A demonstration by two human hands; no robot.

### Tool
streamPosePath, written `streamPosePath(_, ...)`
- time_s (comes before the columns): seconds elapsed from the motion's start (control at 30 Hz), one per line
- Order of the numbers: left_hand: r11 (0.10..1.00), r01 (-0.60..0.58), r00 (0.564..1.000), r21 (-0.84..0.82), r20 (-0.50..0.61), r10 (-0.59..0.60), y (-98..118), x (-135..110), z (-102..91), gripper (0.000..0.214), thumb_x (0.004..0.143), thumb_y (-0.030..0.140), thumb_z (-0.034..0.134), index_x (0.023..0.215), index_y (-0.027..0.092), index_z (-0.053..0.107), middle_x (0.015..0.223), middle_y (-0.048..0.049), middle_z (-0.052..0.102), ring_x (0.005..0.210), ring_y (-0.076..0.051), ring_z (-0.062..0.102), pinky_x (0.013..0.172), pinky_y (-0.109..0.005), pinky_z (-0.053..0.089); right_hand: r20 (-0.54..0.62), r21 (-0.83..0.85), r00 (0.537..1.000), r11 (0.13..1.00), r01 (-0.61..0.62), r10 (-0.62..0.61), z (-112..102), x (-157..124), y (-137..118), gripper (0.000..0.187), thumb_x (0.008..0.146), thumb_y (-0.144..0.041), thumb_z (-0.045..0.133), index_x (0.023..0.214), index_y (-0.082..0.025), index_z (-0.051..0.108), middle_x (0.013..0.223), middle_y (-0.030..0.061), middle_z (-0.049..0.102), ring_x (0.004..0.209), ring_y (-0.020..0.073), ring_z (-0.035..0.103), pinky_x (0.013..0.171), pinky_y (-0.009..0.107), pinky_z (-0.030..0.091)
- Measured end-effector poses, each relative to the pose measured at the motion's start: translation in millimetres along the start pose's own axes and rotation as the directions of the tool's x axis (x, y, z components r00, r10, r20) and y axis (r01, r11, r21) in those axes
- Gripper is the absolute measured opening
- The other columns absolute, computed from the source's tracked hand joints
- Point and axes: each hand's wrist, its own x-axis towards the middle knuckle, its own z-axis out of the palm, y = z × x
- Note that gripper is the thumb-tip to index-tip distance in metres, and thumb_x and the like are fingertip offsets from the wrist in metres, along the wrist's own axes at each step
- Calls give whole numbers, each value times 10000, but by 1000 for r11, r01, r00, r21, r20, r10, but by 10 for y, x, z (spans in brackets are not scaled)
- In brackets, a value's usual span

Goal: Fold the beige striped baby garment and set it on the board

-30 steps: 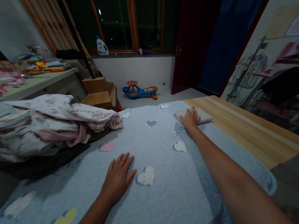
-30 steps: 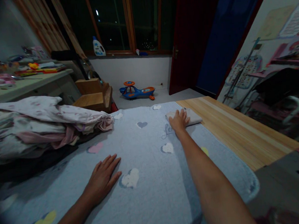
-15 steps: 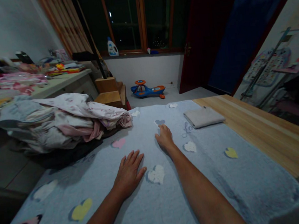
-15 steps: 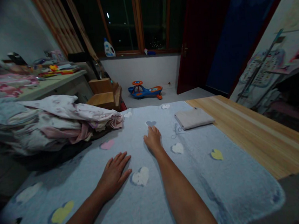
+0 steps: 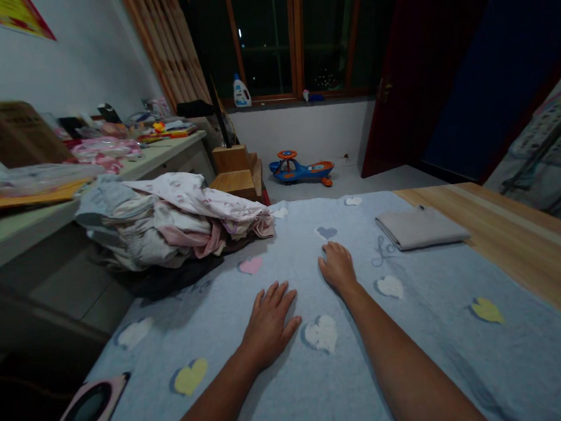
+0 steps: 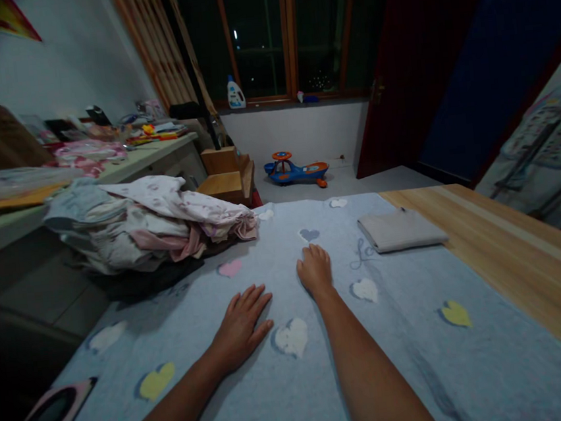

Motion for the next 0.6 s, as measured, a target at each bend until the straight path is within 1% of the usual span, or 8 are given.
streamPosePath(0.2, 999, 22, 999, -38, 40, -20, 25, -3, -48, 555, 952, 465, 492, 1470, 268, 460, 1597, -87, 370, 1488, -307, 284, 1195, -569, 217, 12, -16, 1000, 1000, -6, 6, 13, 8, 8, 413, 923, -277, 501, 1294, -125, 600, 1424, 152, 539, 1330, 277, 444, 1138, 395, 270)
streamPosePath(0.4, 996, 16, 1000, -84, 21, -15, 18, -2, -74, 555, 926, 430, 543, 1455, 276, 475, 1589, -88, 384, 1488, -298, 288, 1195, -563, 222, -3, -34, 1000, 999, -4, 4, 48, 4, 20, 423, 926, -276, 502, 1311, -122, 588, 1445, 158, 524, 1339, 280, 446, 1139, 408, 273)
streamPosePath(0.5, 986, 28, 999, -163, -16, -31, -53, 27, -69, 522, 907, 385, 566, 1408, 245, 528, 1540, -113, 456, 1447, -287, 367, 1178, -538, 280, -8, -39, 1000, 999, -1, 1, 52, 3, 25, 408, 926, -279, 504, 1297, -135, 598, 1440, 151, 533, 1333, 279, 455, 1135, 405, 280)
streamPosePath(0.6, 949, 42, 996, -313, -62, -65, -184, 101, -100, 482, 898, 345, 554, 1361, 211, 567, 1461, -138, 539, 1373, -271, 469, 1150, -494, 352, -15, -45, 1000, 999, 5, -5, 54, 4, 28, 395, 925, -279, 506, 1282, -141, 605, 1430, 154, 539, 1325, 276, 462, 1130, 402, 285)
